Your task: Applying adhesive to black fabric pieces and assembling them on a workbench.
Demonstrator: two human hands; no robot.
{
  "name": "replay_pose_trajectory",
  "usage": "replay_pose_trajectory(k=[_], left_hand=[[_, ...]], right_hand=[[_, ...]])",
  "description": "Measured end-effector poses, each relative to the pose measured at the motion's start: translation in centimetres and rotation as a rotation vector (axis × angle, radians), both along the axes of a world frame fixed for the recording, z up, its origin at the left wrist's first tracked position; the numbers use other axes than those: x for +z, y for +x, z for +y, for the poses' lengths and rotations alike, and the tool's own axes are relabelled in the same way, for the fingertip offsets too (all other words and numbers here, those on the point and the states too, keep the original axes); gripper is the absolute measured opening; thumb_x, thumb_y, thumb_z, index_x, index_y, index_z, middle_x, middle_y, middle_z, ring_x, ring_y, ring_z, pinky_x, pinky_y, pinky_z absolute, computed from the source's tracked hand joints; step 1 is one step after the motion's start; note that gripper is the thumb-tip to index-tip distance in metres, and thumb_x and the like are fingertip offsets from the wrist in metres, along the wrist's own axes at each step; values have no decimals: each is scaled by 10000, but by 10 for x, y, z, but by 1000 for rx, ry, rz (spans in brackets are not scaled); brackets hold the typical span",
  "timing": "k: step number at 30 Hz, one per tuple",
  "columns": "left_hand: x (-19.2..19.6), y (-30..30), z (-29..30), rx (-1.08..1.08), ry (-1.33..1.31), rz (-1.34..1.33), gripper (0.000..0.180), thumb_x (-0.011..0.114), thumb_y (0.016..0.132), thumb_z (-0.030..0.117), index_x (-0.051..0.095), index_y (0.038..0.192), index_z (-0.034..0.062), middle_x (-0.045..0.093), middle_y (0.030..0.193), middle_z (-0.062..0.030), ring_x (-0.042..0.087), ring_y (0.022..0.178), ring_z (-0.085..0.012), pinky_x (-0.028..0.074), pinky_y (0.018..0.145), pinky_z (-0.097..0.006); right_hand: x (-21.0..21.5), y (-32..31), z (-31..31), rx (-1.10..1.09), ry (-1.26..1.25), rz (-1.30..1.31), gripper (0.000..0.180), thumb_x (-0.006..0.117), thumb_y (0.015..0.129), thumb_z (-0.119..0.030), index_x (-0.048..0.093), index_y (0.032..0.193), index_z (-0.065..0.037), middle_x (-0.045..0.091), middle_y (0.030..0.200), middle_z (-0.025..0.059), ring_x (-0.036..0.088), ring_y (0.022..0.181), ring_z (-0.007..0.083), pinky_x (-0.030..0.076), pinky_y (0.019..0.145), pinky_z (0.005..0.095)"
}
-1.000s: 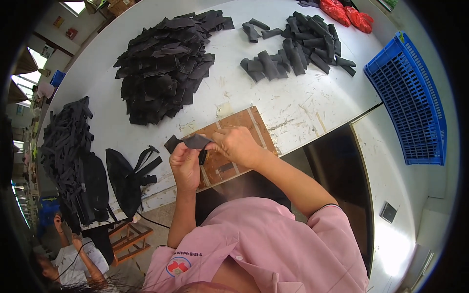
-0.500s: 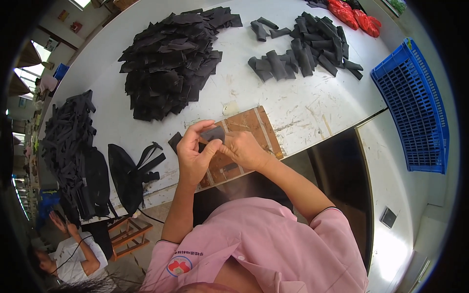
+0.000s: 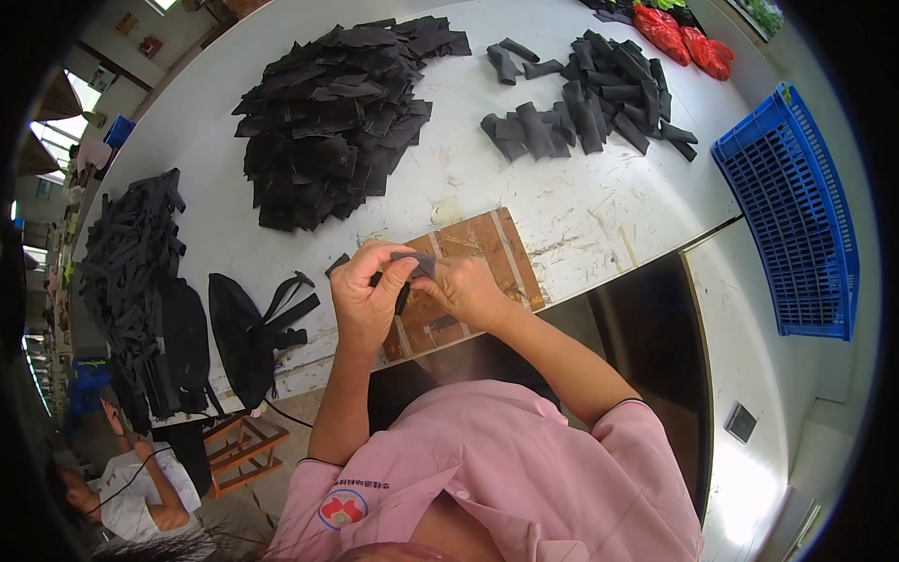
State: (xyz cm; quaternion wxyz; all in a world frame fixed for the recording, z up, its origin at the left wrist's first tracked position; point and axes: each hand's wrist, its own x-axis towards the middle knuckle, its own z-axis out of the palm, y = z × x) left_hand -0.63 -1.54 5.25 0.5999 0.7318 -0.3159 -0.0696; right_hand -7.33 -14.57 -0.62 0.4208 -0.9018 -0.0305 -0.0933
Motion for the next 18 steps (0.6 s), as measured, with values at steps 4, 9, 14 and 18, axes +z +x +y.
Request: replay_pose_trajectory(k=[4,9,14,18], left_hand=[[-8,-14,1,49,-176,-19,90,590,781,22,602,862,-16,601,802,-52,527,687,-97,409,625,-201],[-15,-9,13,-34,-830,558,131,560,818,81,588,929,18,599,911,-123,542,822,-177,429,762,-284],[-32,-13,18,-19,-780,603,139,571,813,112,587,915,19,592,931,-140,537,855,-200,422,790,-305],[-28,-11,20,27,-642,440,133,552,826,83,584,915,-11,597,911,-129,546,839,-175,425,770,-287]], right_hand=[[13,-2,-3,13,-82,-8,254,540,805,-289,567,728,-49,563,657,124,551,599,315,424,520,390],[34,2,-7,49,-124,-71,308,545,800,-309,514,665,-33,541,620,125,540,576,316,417,503,391],[8,5,4,-14,-207,-83,335,549,788,-358,523,649,-54,543,614,118,547,579,304,416,489,387],[12,4,0,23,-150,-43,333,547,792,-353,531,661,-48,546,624,129,548,594,312,420,489,384]])
